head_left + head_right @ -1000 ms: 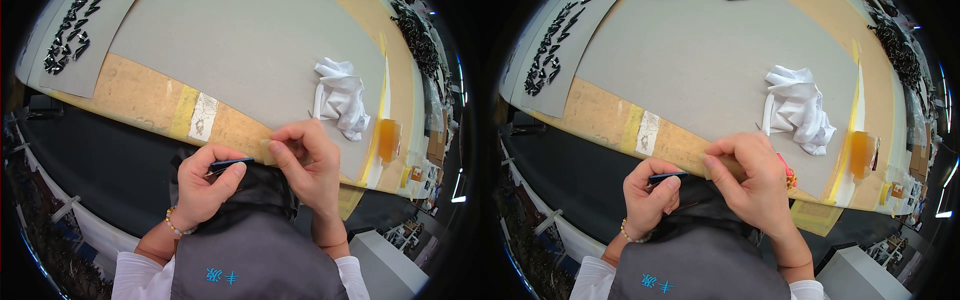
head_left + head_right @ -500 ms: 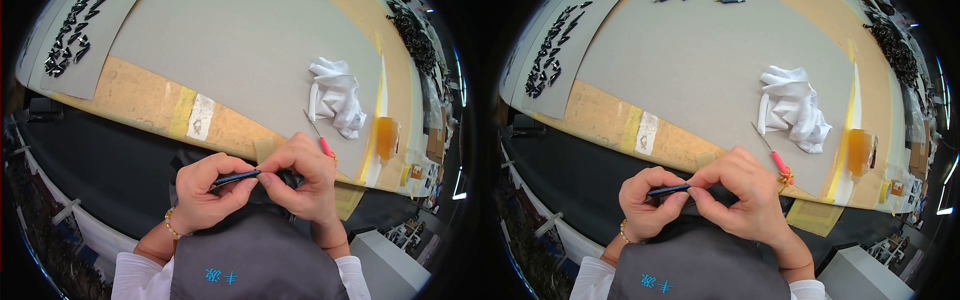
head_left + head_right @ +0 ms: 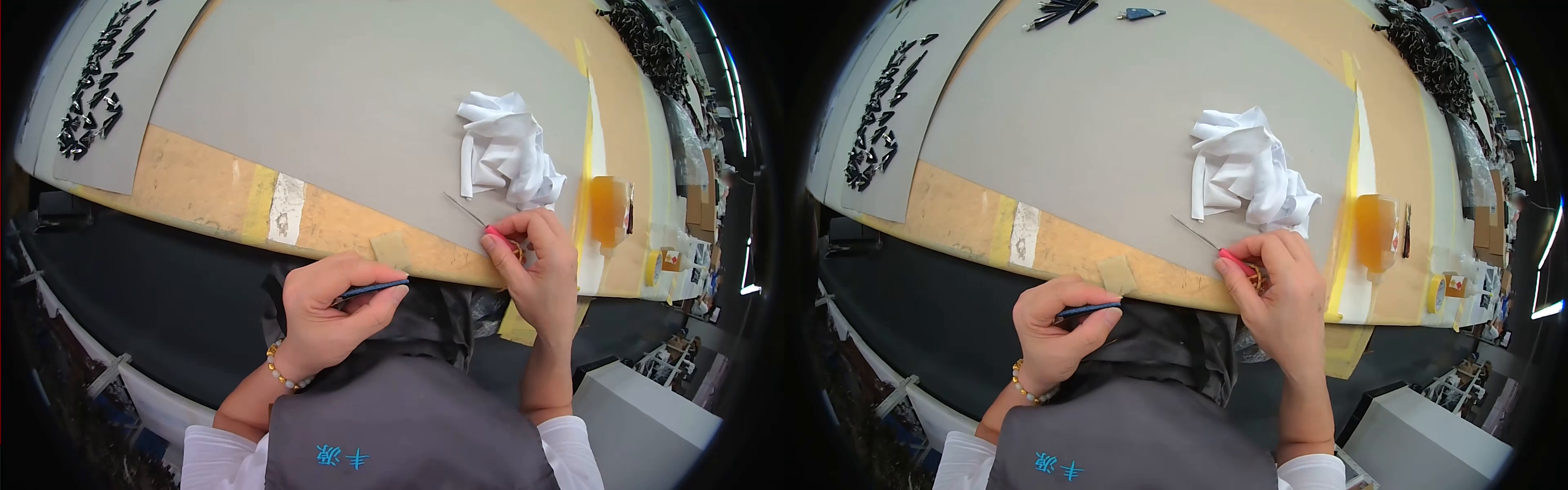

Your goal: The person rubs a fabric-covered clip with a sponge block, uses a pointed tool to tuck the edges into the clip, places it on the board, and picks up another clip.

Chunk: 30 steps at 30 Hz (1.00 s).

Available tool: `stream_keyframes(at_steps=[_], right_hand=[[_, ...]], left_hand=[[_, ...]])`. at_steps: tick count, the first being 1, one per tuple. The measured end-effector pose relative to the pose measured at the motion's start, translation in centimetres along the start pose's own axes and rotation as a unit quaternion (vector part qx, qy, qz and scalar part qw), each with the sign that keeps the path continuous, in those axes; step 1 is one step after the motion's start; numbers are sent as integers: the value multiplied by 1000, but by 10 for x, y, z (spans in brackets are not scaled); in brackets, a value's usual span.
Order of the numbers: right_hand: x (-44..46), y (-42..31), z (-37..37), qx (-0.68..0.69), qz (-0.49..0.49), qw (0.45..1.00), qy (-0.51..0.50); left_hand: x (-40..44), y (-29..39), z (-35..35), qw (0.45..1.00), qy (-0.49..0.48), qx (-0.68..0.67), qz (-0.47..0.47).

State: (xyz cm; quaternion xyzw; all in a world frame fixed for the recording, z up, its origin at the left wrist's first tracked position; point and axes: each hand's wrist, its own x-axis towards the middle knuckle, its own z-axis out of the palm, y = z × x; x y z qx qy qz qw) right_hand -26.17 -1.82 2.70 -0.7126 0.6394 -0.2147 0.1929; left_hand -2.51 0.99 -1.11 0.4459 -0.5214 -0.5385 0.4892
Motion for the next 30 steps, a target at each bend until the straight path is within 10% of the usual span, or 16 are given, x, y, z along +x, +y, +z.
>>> stream_keyframes(at_steps=[6,30], right_hand=[[-8,-17,-6,276,31,960,-40],[4,-27,-12,192,-47,975,-99]], left_hand=[[4,-3,6,1000,-6,-16,12],[8,-3,0,1000,-25,15,-10]])
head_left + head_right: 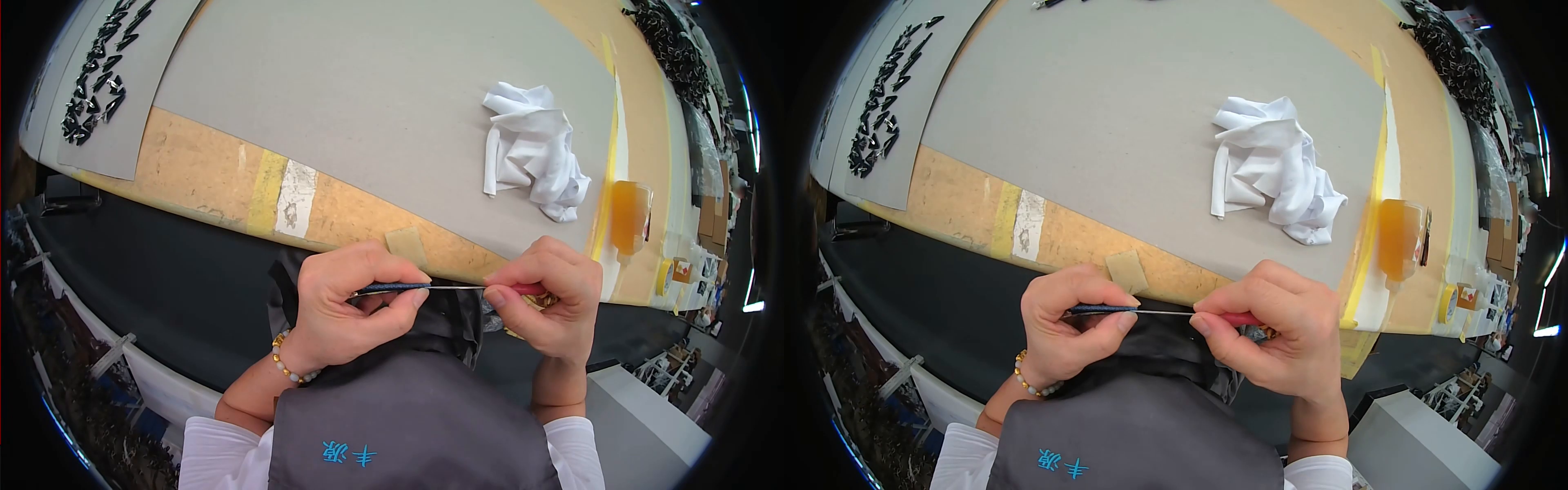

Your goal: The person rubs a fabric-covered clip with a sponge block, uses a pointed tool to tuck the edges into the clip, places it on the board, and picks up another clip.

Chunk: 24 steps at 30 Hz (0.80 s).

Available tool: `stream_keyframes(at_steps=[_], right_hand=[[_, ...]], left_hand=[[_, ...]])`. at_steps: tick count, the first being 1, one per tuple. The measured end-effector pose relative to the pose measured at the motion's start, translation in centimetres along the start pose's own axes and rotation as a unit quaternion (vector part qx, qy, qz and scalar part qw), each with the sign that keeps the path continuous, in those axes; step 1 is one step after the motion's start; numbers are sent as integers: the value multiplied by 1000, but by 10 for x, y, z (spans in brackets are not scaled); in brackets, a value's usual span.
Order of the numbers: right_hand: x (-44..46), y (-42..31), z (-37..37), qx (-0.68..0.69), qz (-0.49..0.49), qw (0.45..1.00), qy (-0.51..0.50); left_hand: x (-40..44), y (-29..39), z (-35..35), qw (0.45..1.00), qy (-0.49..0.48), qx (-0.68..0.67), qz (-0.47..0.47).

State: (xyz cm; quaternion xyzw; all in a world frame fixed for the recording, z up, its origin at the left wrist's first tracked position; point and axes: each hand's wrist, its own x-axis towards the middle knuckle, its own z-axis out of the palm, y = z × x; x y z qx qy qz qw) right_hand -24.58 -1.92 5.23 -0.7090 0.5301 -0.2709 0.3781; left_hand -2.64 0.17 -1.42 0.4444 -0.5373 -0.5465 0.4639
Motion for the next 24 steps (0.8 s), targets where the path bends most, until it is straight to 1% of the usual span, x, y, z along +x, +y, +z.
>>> stream_keyframes(at_steps=[9,12,18,21,24], right_hand=[[1,-2,4,-4,40,999,-4],[3,-2,3,-8,37,999,-16],[2,-3,5,4,49,999,-14],[1,-4,7,35,73,997,-8],[2,-5,7,27,76,996,-23]], left_hand=[[0,-1,-2,1000,-6,-11,-1],[0,-1,-1,1000,-4,-16,2],[0,-2,-2,1000,-4,-28,3],[0,-1,-2,999,-2,-35,2],[-1,-1,-3,999,2,-31,-8]])
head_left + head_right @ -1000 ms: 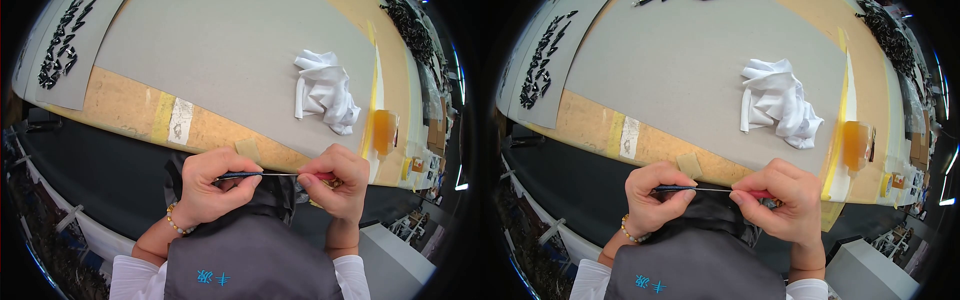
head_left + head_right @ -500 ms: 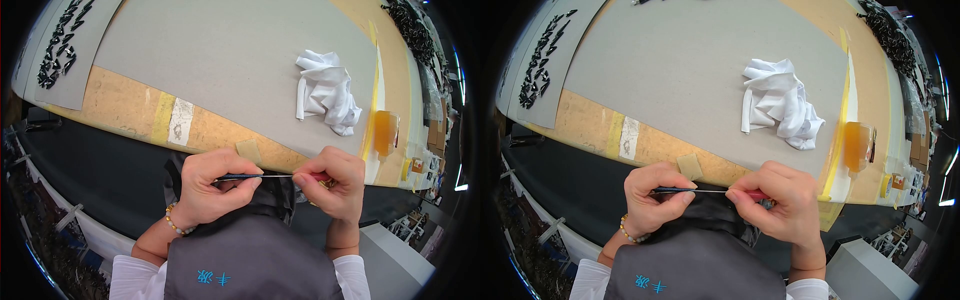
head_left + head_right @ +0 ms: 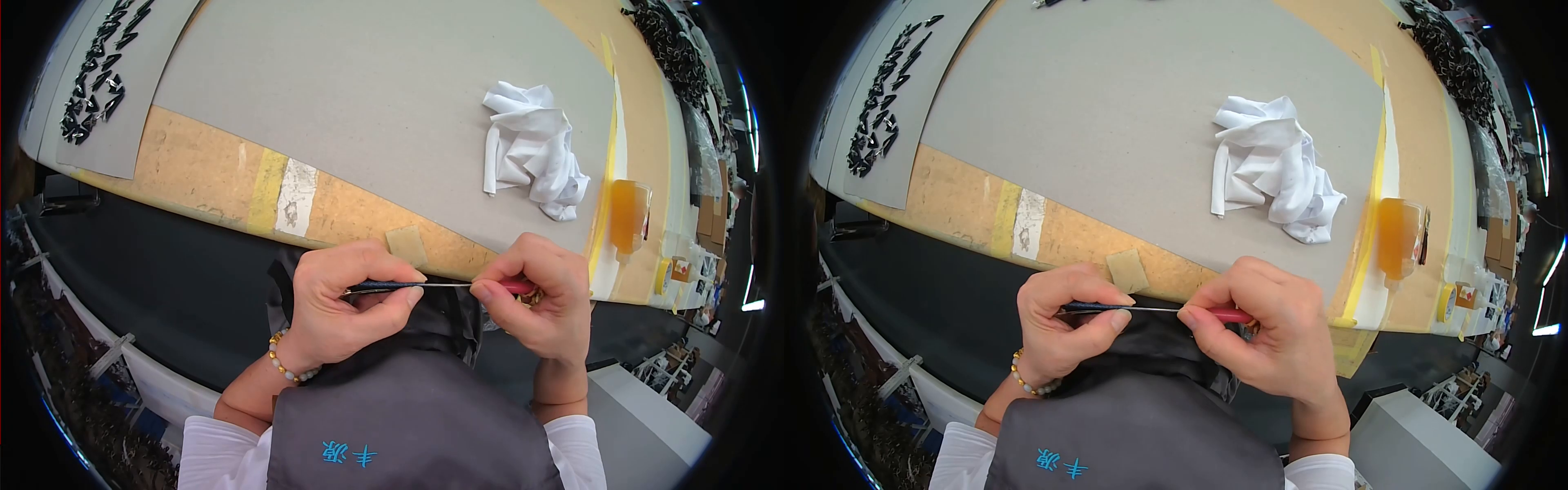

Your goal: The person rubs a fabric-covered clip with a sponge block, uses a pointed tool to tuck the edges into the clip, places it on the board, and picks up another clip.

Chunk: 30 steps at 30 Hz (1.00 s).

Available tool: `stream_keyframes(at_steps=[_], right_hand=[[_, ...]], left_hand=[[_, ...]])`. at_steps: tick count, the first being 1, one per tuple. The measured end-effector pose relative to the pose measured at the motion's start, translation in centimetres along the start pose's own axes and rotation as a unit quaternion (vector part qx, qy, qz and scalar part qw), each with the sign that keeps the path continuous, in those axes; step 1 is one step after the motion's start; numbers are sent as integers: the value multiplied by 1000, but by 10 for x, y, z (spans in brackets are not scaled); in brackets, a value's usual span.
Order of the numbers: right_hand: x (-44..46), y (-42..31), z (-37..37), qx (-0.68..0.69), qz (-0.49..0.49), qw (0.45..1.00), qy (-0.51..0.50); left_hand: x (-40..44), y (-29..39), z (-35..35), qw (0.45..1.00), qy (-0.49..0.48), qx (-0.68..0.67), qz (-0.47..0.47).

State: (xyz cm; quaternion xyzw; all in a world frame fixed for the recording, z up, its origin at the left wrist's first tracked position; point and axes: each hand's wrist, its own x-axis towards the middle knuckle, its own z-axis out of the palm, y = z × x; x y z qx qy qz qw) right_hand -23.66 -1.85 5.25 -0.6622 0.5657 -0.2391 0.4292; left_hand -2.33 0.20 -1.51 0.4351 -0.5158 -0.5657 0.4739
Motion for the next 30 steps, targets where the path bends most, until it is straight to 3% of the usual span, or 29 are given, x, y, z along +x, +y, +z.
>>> stream_keyframes(at_steps=[12,21,30], right_hand=[[6,4,-2,-55,-76,995,-26],[3,3,1,5,-28,999,-17],[4,0,-5,-42,-78,996,-11]], left_hand=[[0,2,-1,999,2,-35,-19],[-1,1,-1,999,1,-34,-17],[-1,1,0,999,3,-30,-17]])
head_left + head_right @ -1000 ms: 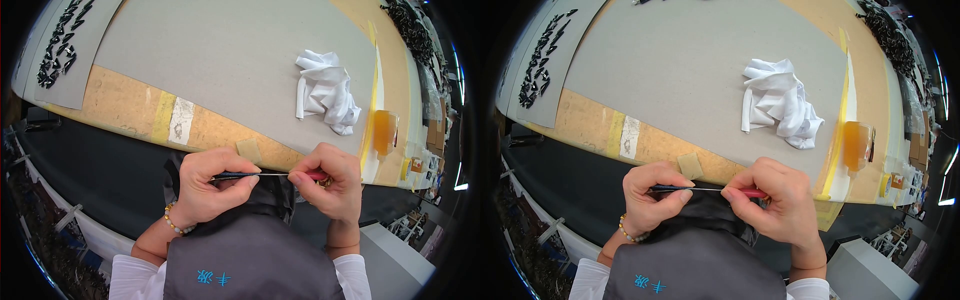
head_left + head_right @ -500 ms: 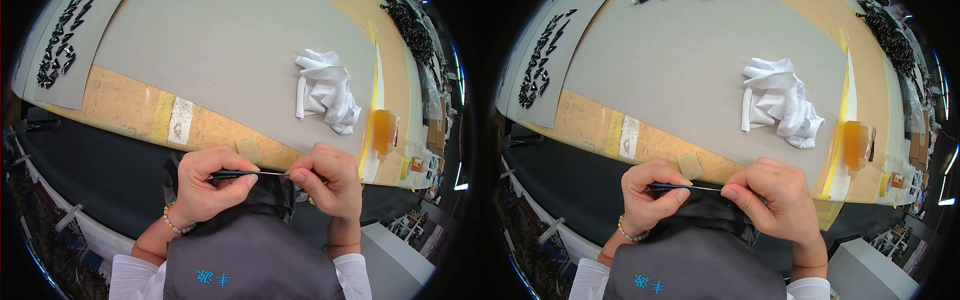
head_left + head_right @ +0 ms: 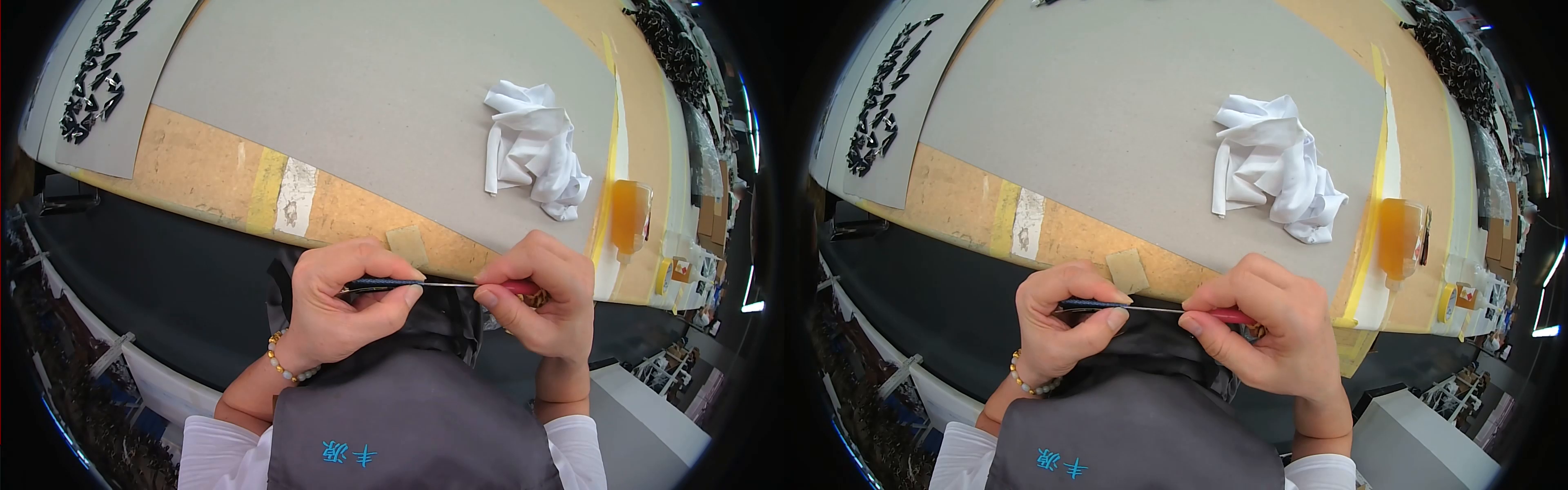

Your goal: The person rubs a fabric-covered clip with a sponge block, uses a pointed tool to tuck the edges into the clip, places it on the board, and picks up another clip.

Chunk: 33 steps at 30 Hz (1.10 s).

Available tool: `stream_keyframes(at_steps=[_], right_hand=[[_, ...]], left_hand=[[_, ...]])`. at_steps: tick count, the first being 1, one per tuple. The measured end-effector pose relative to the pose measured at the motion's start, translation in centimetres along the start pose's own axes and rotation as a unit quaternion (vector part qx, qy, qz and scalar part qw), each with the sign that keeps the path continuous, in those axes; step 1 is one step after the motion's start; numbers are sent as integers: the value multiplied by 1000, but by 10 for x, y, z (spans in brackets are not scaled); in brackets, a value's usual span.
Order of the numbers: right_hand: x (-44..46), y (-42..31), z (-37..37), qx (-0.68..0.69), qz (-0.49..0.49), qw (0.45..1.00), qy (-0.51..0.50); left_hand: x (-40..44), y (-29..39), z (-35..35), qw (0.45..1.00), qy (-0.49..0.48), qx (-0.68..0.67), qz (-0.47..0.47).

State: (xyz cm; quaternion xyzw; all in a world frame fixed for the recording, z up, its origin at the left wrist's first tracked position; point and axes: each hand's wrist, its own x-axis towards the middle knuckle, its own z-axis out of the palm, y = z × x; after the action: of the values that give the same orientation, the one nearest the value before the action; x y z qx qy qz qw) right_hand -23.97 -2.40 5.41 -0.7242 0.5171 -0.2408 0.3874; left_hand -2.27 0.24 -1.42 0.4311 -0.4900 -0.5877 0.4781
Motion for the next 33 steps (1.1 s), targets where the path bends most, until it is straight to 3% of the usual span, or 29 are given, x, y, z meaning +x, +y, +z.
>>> stream_keyframes(at_steps=[15,33], right_hand=[[0,-5,2,-29,5,999,22],[6,5,-1,-59,-61,996,26]], left_hand=[[0,-1,1,1000,4,13,4],[1,0,1,1000,-2,14,-3]])
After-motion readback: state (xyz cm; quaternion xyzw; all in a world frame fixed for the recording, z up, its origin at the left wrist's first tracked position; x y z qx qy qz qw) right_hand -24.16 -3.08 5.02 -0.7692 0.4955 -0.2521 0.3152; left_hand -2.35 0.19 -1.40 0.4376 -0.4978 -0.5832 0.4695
